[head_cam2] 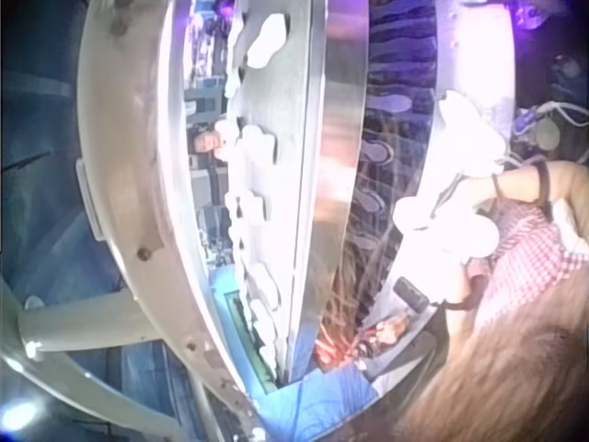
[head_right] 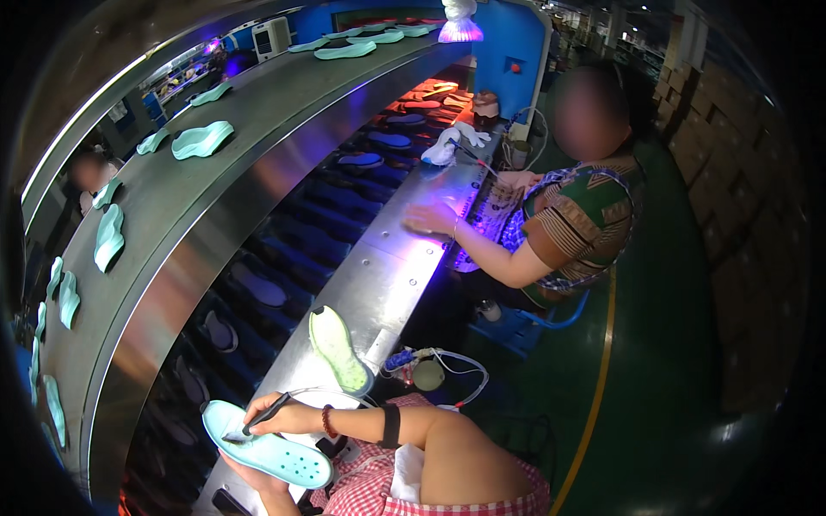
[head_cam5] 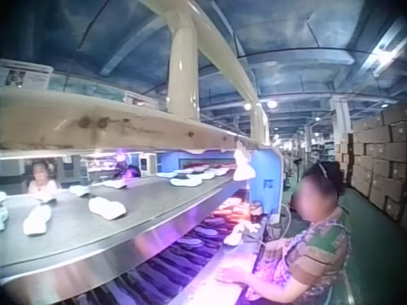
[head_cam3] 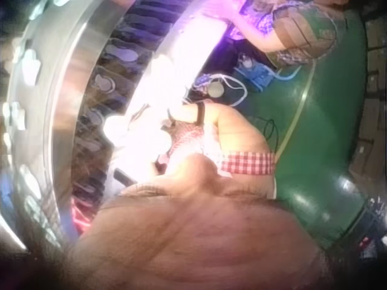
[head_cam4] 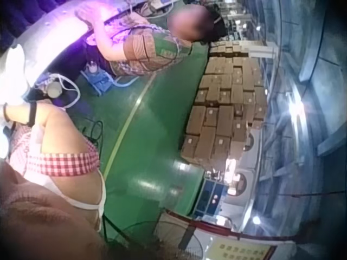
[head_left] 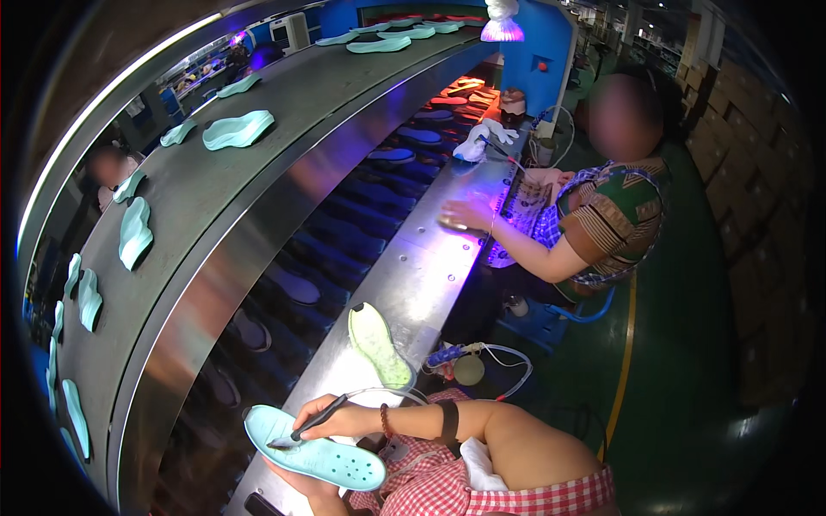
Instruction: Applying adhesive or primer to the bottom of shoe insoles using a brush at a conveyor belt.
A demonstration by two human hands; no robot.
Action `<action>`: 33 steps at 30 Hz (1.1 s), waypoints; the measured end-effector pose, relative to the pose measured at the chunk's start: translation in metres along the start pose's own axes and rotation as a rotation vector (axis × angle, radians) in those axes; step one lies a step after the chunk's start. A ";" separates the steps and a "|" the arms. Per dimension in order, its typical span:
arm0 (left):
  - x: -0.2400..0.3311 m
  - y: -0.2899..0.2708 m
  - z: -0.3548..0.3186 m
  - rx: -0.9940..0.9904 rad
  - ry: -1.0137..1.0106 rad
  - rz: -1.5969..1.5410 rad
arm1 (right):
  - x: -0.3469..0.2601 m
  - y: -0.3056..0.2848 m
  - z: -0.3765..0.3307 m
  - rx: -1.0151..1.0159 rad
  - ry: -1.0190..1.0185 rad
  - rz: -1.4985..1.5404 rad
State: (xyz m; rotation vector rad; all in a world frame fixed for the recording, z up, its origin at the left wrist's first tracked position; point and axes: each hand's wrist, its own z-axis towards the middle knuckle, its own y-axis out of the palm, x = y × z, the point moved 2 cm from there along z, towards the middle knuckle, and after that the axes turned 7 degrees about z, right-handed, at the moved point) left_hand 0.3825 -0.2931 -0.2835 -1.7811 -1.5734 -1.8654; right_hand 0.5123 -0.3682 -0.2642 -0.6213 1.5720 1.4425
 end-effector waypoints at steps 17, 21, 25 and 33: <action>0.021 0.015 -0.006 -0.161 -0.112 -0.238 | -0.044 0.027 -0.013 -0.002 -0.073 -0.229; 0.038 0.021 -0.015 -0.159 -0.073 -0.271 | -0.053 0.032 -0.015 -0.204 -0.130 -0.152; 0.042 0.019 -0.010 -0.081 -0.032 -0.218 | -0.067 0.031 -0.005 -0.042 -0.283 -0.405; 0.056 0.021 -0.008 -0.200 0.185 -0.186 | -0.086 0.043 -0.006 -0.188 -0.357 -0.608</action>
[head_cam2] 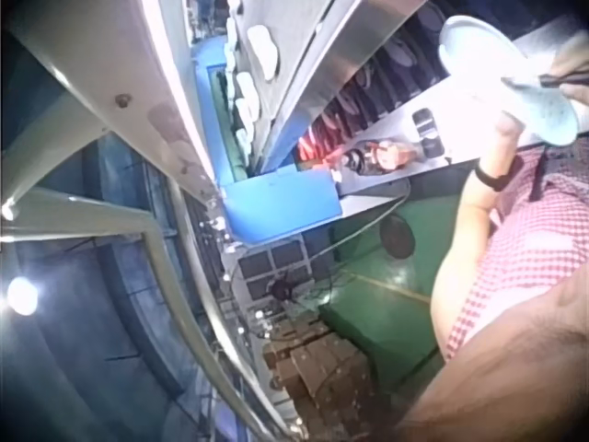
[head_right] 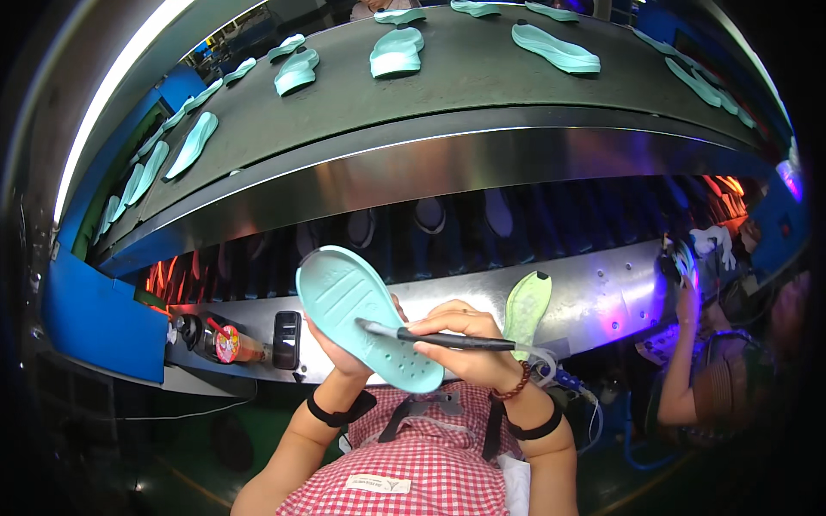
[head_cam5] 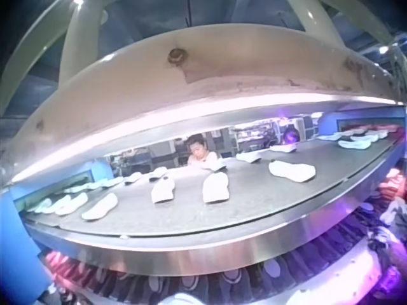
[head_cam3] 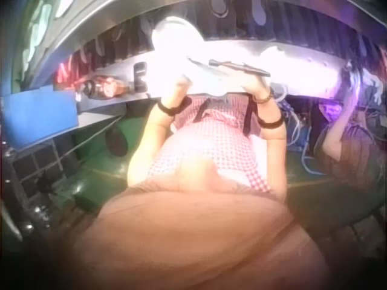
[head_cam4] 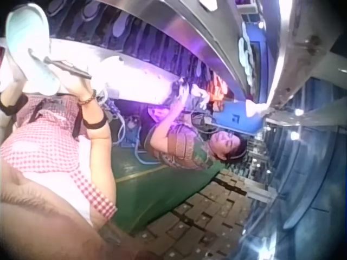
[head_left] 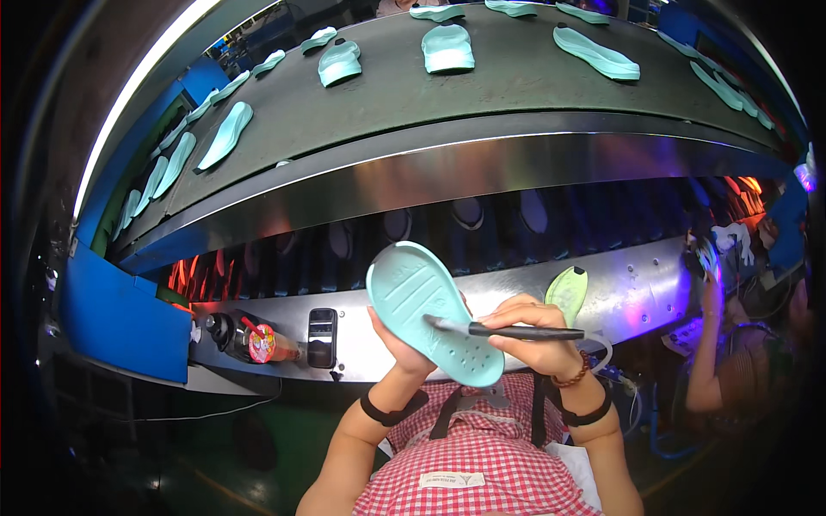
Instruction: Applying adhesive or primer to the bottom of shoe insoles using a brush at a conveyor belt.
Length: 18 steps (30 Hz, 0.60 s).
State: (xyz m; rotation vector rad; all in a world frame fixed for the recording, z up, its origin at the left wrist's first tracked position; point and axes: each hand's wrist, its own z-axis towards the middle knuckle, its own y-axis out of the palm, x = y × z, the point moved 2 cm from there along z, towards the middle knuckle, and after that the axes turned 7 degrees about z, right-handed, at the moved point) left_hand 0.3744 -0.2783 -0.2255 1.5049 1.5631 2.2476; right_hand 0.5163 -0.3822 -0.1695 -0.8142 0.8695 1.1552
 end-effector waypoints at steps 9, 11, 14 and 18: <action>0.022 0.010 -0.001 0.113 0.322 -0.043 | 0.001 -0.004 -0.004 -0.185 0.000 0.105; 0.027 0.011 -0.002 0.156 0.327 -0.096 | -0.002 0.000 -0.014 -0.286 0.038 0.126; 0.038 0.012 0.002 0.087 0.381 -0.080 | -0.003 -0.002 -0.017 -0.404 -0.011 0.167; 0.040 0.014 0.004 0.202 0.357 -0.040 | 0.011 -0.003 -0.018 -0.189 0.155 0.133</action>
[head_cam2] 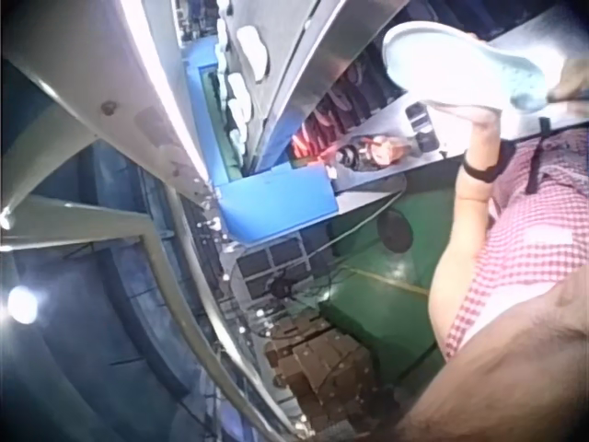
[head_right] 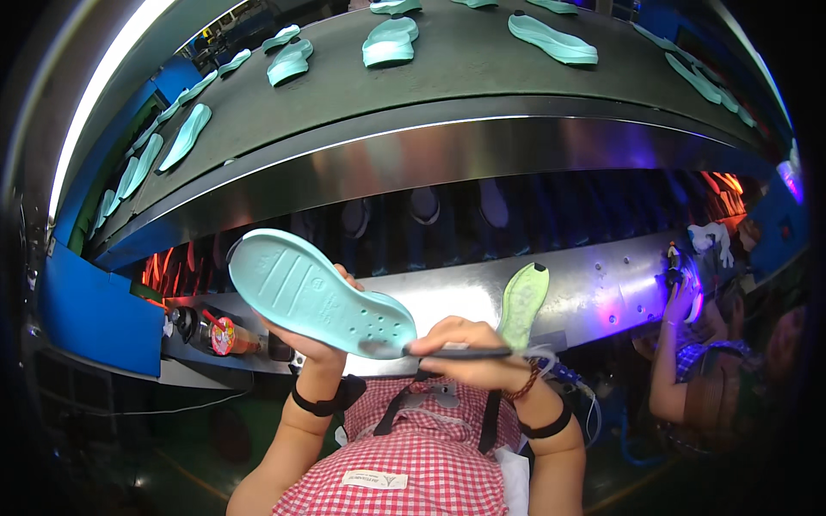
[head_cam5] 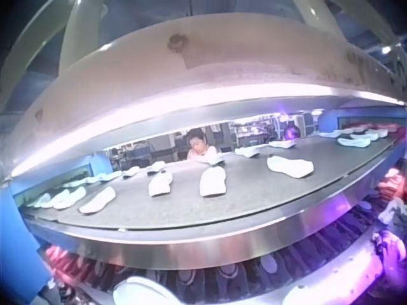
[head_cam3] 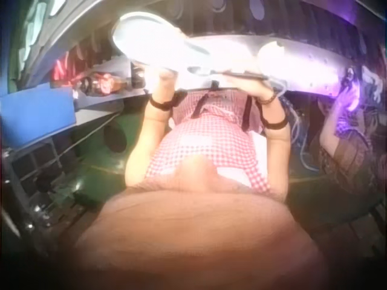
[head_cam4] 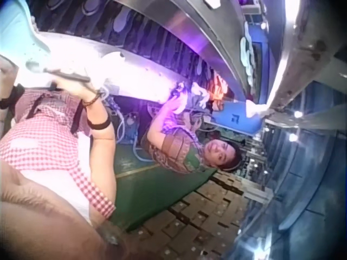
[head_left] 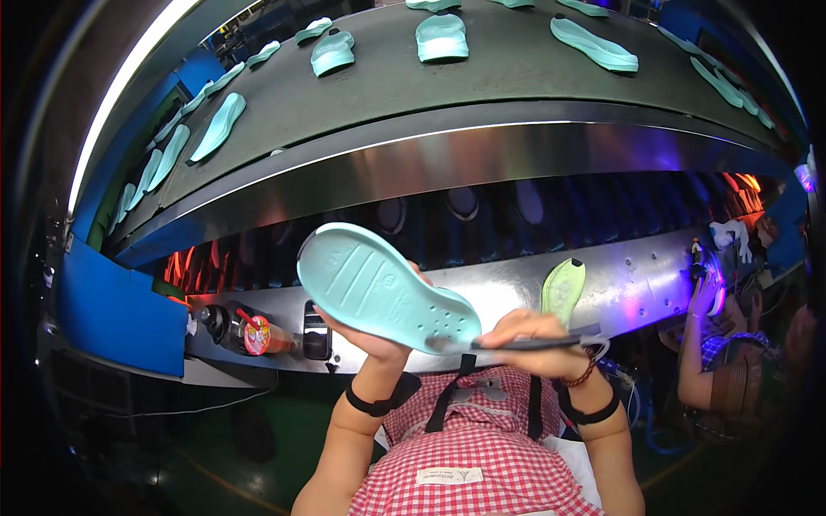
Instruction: Applying adhesive or primer to the bottom of shoe insoles using a brush at a conveyor belt.
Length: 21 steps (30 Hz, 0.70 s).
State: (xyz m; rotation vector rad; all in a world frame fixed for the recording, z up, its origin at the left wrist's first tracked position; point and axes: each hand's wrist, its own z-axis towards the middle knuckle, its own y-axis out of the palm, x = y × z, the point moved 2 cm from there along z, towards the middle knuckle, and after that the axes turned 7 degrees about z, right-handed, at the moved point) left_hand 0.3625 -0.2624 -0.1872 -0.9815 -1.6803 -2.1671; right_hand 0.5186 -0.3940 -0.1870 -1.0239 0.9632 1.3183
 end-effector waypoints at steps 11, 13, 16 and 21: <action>-0.018 0.018 -0.035 -0.160 -0.226 -0.121 | 0.015 0.026 -0.007 0.305 0.107 0.878; -0.027 0.004 -0.037 -0.230 -0.313 -0.138 | 0.003 0.025 -0.010 0.198 0.216 0.675; -0.027 -0.036 -0.030 -0.327 -0.444 -0.064 | -0.013 0.015 -0.010 -0.003 0.168 0.194; -0.019 -0.025 -0.016 -0.442 -0.682 0.066 | -0.014 0.006 -0.002 -0.069 0.017 0.024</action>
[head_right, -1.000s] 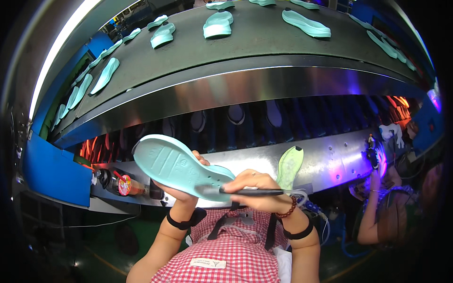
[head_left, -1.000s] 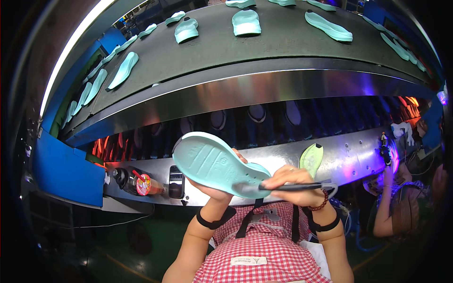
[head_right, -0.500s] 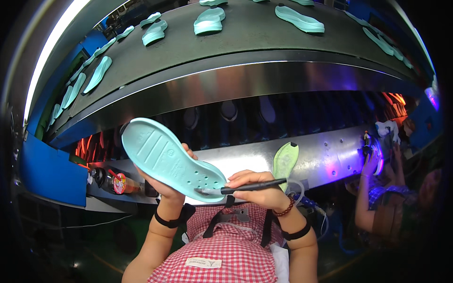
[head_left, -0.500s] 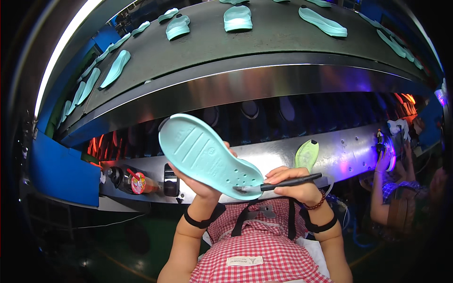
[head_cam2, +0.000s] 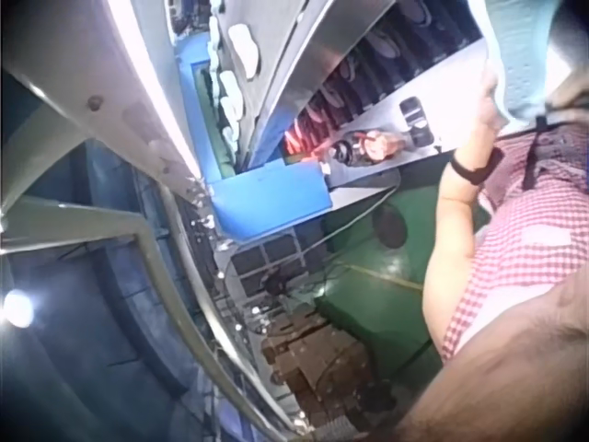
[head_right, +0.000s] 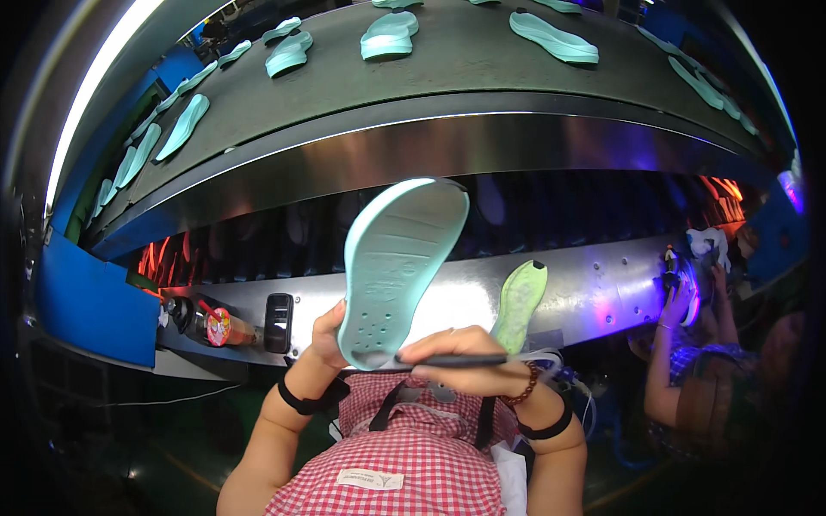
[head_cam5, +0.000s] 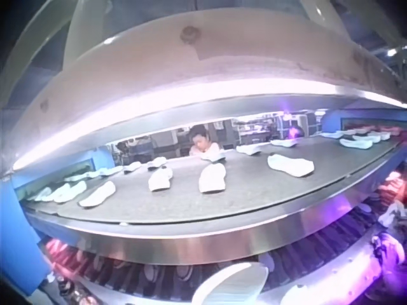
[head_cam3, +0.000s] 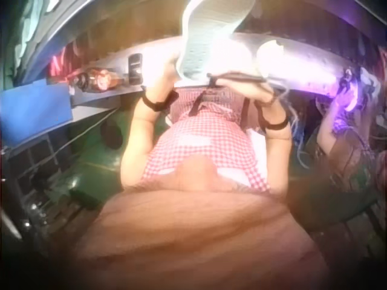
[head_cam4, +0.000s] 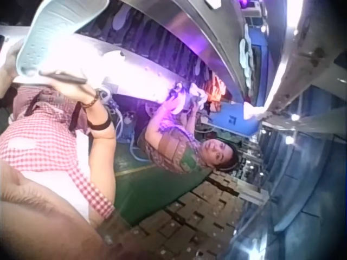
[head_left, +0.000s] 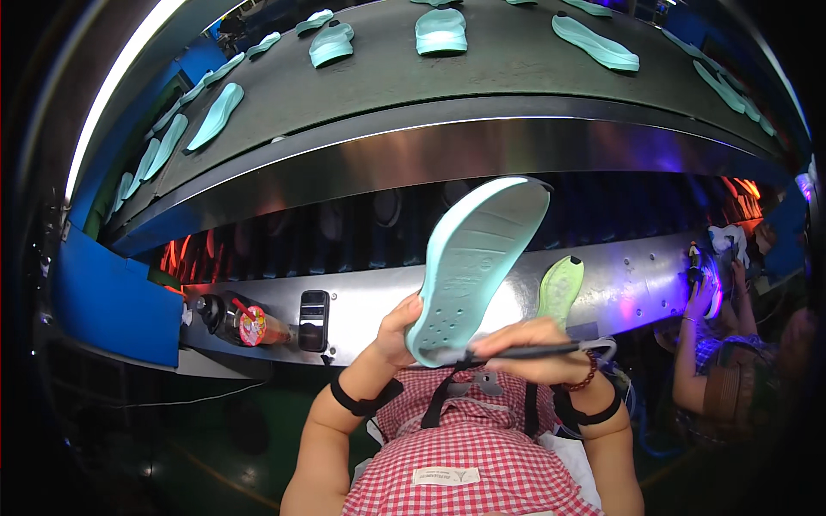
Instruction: Applying adhesive or primer to the bottom of shoe insoles using a brush at a conveyor belt.
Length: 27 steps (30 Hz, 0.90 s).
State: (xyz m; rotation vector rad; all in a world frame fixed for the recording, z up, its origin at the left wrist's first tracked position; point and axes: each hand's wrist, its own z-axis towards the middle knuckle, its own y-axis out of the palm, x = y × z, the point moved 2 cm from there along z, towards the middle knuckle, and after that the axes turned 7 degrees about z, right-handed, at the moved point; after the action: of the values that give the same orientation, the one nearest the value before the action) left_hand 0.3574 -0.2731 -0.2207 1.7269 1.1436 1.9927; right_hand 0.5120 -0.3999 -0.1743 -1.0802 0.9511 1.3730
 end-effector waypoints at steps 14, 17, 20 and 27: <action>0.023 0.007 -0.001 -0.038 -0.501 0.066 | -0.029 -0.013 -0.009 -0.206 -0.139 -0.110; 0.025 0.023 0.002 -0.045 -0.409 0.365 | -0.023 -0.015 -0.005 -0.317 -0.119 -0.229; 0.029 0.008 -0.003 -0.007 -0.476 0.307 | -0.040 -0.018 -0.006 -0.437 -0.037 -0.342; 0.041 -0.002 -0.009 -0.025 -0.415 0.169 | -0.029 -0.023 -0.007 -0.255 -0.116 -0.305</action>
State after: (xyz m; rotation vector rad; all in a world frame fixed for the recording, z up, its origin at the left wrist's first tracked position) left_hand 0.3384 -0.2485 -0.1924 2.1506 0.8529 1.6092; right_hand 0.5351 -0.4120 -0.1477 -1.2633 0.5103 1.3077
